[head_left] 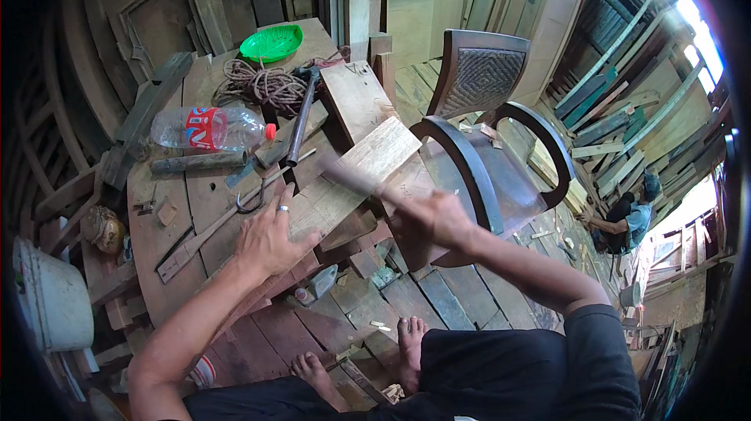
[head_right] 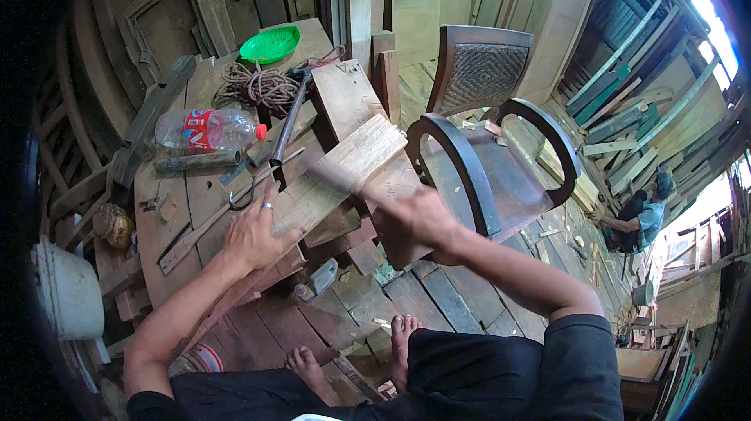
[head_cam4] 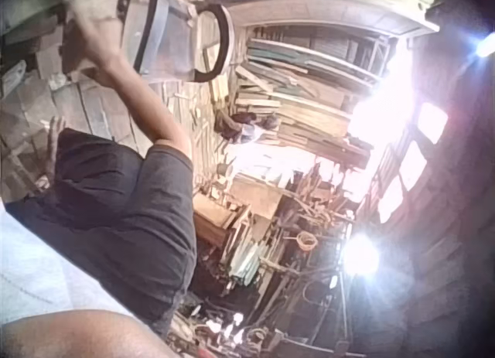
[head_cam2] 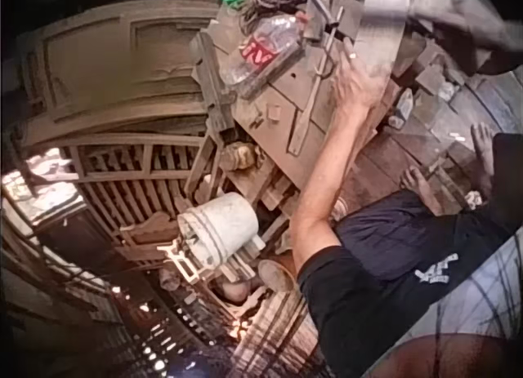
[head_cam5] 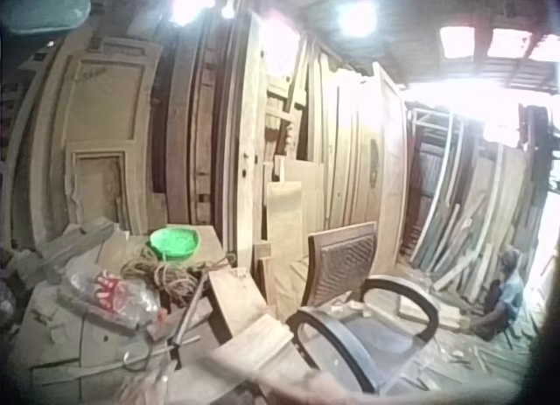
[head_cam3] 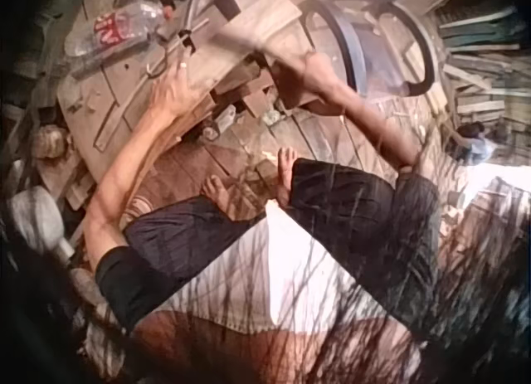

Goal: The person uses a wooden mallet and a chisel to carve and shape a rectangular piece of wood clamped to a workbench. They repeatedly strike the chisel to remove wood shavings and refine the surface of the plank.

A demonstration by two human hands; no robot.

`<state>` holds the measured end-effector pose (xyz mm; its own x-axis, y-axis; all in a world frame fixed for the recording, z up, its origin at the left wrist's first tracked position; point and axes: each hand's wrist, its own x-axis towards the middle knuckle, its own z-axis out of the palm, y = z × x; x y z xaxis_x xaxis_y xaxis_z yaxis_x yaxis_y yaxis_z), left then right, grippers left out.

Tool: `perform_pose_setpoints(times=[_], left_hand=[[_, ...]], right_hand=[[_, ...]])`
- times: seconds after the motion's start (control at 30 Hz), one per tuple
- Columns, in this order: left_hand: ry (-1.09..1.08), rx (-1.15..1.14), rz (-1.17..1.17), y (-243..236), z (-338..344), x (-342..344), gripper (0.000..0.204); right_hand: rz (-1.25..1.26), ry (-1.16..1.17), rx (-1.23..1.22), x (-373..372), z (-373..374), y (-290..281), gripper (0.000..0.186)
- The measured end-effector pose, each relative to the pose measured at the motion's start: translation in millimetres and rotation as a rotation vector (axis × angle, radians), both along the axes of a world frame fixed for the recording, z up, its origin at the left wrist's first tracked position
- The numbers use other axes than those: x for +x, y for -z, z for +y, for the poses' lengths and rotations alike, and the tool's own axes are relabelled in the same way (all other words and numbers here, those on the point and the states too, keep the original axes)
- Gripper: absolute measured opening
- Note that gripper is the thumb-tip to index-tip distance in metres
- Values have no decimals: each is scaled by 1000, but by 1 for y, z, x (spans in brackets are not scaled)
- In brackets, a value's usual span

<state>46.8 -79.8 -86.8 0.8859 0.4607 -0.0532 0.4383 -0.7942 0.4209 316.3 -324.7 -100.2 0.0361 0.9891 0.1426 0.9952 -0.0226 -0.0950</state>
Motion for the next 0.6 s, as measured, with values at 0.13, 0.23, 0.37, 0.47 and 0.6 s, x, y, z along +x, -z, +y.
perform_pose_setpoints(times=[0.13, 0.23, 0.37, 0.47, 0.6], left_hand=[[-3, -22, -2, -1, -1, 5, 110], [4, 9, -14, 11, 1, -5, 110], [12, -4, 33, -2, -1, 0, 107], [5, -3, 49, -4, -2, -1, 106], [12, -11, 30, 4, -4, -4, 107]], right_hand=[[6, 364, 95, 12, 6, 6, 78], [140, -21, -20, -35, -2, 14, 83], [71, 84, 73, 9, -1, 1, 82], [144, 391, 135, 10, 7, -4, 78], [234, 25, 199, -29, -3, 4, 78]])
